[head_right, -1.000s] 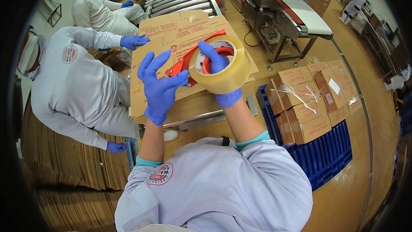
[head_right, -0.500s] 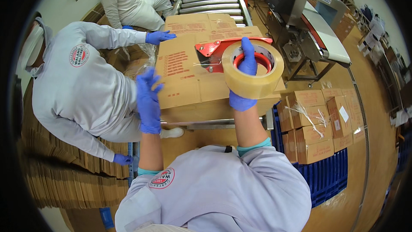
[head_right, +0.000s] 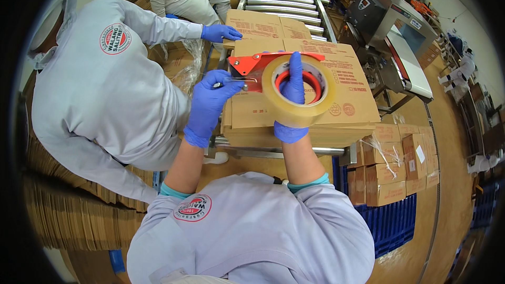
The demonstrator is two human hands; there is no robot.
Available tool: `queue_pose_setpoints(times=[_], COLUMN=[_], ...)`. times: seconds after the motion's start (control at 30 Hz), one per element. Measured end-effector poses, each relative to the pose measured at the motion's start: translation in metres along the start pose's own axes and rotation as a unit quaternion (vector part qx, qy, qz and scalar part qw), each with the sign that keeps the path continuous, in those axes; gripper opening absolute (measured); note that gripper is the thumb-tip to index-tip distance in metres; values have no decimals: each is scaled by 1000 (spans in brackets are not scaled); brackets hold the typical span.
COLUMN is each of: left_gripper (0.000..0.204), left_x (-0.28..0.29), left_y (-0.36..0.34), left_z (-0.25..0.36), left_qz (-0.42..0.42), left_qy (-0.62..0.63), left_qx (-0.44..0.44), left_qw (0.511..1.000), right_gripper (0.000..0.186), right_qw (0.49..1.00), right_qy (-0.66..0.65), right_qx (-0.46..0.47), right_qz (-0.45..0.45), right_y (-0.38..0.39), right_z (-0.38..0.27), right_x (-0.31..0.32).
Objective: The person tapes cardboard boxes on a conveyor belt using a handheld tape dispenser. They apply tape to the top seam of each box as it arrives, then push the sealed box forward along the rollers. A coworker assists by feeding boxes onto the belt.
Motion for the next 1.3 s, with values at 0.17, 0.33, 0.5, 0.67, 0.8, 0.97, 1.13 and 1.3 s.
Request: queue_pose_setpoints(times=[0.17,0.33,0.5,0.67,0.8,0.97,1.13,1.3], left_gripper=[19,16,9,40,77,111,95,67], left_x=[39,51,77,69,62,101,127,245], left_y=[2,31,7,2,3,21,61,144], left_z=[1,68,27,-47,-78,-90,-118,-133], left_qz=[38,51,42,-12,-85,43,112,339], left_qy=[-97,-321,-216,-154,-264,-341,-279,-192], left_qx=[5,-267,-125,39,1,26,11,162], left_qw=[995,907,967,987,961,939,954,907], right_gripper=[34,25,13,8,7,11,13,38], right_qw=[999,999,992,983,811,933,905,754], right_qy=[-7,2,71,139,491,319,368,498], right_qx=[-15,10,69,67,317,160,212,415], right_qz=[-32,37,79,100,31,57,22,-110], right_y=[18,29,27,20,4,-26,-38,-40], right_z=[33,47,15,-13,-43,-39,-43,-129], right_x=[-21,1,16,25,2,4,-3,16])
Point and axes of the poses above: each hand's wrist, its own y-axis away from the middle knuckle, its own x-axis out of the back of the hand, z = x × y, the point moved 9 cm from there along -y, towards the middle knuckle, and after that the axes turned 5 degrees about -y, right-handed, at the moved point
